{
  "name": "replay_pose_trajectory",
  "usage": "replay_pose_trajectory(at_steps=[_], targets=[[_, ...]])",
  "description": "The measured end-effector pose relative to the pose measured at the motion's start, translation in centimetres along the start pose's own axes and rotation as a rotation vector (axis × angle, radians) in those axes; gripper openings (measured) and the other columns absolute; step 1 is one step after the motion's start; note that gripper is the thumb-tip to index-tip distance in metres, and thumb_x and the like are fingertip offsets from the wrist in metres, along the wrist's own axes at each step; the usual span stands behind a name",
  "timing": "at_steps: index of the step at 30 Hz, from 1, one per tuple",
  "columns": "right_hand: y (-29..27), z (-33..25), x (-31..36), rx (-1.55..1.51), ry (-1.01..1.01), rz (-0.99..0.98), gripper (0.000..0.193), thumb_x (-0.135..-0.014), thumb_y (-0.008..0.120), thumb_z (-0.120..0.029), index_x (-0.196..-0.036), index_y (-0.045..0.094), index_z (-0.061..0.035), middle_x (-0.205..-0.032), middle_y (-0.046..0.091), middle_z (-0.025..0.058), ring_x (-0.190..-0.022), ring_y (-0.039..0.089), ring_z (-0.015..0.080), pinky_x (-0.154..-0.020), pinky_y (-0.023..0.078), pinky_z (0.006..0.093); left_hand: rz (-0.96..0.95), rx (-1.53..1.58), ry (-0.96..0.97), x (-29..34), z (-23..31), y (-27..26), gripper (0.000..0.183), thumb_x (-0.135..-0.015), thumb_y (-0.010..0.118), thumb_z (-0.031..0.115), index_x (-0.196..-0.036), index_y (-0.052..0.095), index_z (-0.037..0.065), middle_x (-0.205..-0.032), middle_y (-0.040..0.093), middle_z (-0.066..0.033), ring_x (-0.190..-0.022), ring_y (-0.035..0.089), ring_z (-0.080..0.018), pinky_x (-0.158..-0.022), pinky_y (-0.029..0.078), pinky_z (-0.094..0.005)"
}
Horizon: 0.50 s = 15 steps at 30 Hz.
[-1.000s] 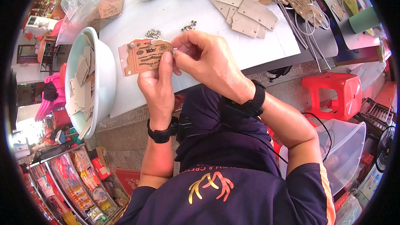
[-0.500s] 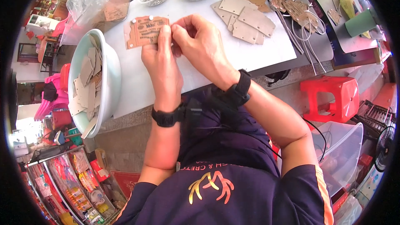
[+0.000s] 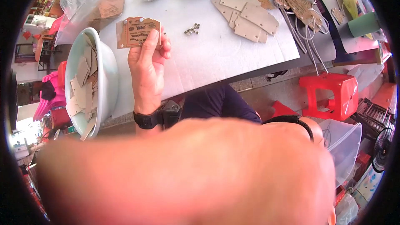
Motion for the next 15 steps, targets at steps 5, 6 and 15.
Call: replay_pose_trajectory(at_steps=[5,6,15], targets=[[0.1,-1.0,-2.4,-0.152,-0.078,0.057,0.015,-0.076,0.062,-0.015,-0.069,0.061,-0.0013,-0.059,0.055,0.0061,-0.058,0.06,0.0233,-0.051,0.045,0.0387,-0.073,0.114,-0.034,-0.8,-0.5,0.9,0.021,-0.096,0.06,0.019,-0.104,0.062,0.0,-0.082,0.061,-0.0037,-0.07,0.056,-0.0111,-0.059,0.042,-0.025],[-1.3,-2.1,-5.1,-0.193,-0.092,0.058,0.015,-0.076,0.061,-0.015,-0.07,0.061,-0.0011,-0.06,0.055,0.0062,-0.058,0.06,0.0231,-0.051,0.045,0.0385,-0.072,0.125,-0.073,-0.4,-0.5,1.2,0.021,-0.097,0.06,0.019,-0.104,0.063,-0.001,-0.081,0.06,-0.003,-0.069,0.055,-0.0101,-0.059,0.043,-0.0244],[0.1,-2.8,-5.5,-0.544,-0.246,0.053,0.013,-0.08,0.059,-0.012,-0.078,0.061,0.0007,-0.068,0.057,0.0073,-0.062,0.061,0.0214,-0.056,0.047,0.0364,-0.044,0.071,-0.073,1.0,-0.8,0.2,0.02,-0.098,0.058,0.018,-0.104,0.063,0.0,-0.083,0.06,-0.0025,-0.07,0.055,-0.0088,-0.059,0.042,-0.0245]])
Point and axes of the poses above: each hand's wrist, its own x-axis away from the middle knuckle, its own y-axis out of the palm, z = x × y, the point moved 7 cm from there along -x, towards the middle knuckle
